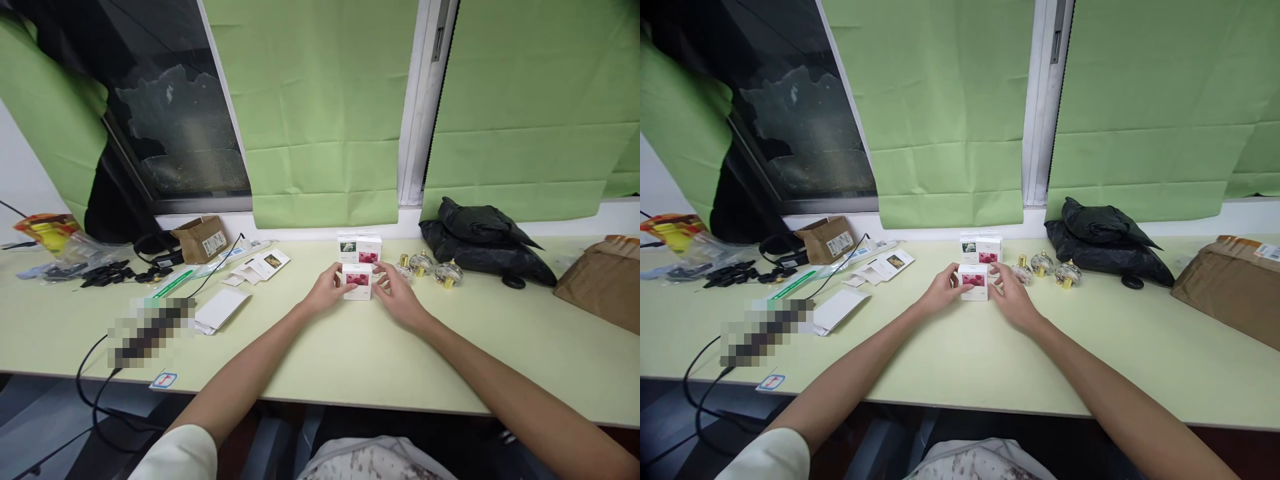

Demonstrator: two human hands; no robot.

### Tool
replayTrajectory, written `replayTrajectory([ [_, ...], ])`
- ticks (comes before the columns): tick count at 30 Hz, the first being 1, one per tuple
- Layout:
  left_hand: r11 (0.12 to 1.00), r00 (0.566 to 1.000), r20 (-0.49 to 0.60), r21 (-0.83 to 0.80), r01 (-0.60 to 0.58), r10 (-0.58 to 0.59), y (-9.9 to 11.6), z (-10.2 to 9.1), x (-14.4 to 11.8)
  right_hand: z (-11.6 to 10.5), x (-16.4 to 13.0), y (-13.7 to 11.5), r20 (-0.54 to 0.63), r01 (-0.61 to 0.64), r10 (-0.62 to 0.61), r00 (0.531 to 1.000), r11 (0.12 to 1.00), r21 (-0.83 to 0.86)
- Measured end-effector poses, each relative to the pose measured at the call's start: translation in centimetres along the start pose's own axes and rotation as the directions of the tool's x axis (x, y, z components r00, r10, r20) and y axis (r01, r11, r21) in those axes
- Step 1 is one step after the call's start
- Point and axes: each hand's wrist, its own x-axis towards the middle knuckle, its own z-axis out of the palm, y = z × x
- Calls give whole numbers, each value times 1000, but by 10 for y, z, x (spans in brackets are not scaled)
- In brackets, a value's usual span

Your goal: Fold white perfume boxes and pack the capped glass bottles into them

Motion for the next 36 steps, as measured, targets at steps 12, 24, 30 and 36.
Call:
replayTrajectory([
  [12, 980, 920, -358, 61, 190, -156, -49, -14, 13, -10, 12, 23, -176, -92, 89, 980, 996, -6],
  [24, 982, 854, -515, 117, 149, -68, -37, -9, 11, 3, 10, 34, 158, -218, 191, 969, 959, 178],
  [30, 997, 986, -160, 69, -41, 52, -5, 6, 3, 6, 18, 36, 220, -343, 275, 936, 851, 397],
  [36, 998, 997, 63, 16, 53, -54, -8, 22, 2, 3, 27, 39, 224, -402, 336, 915, 710, 578],
])
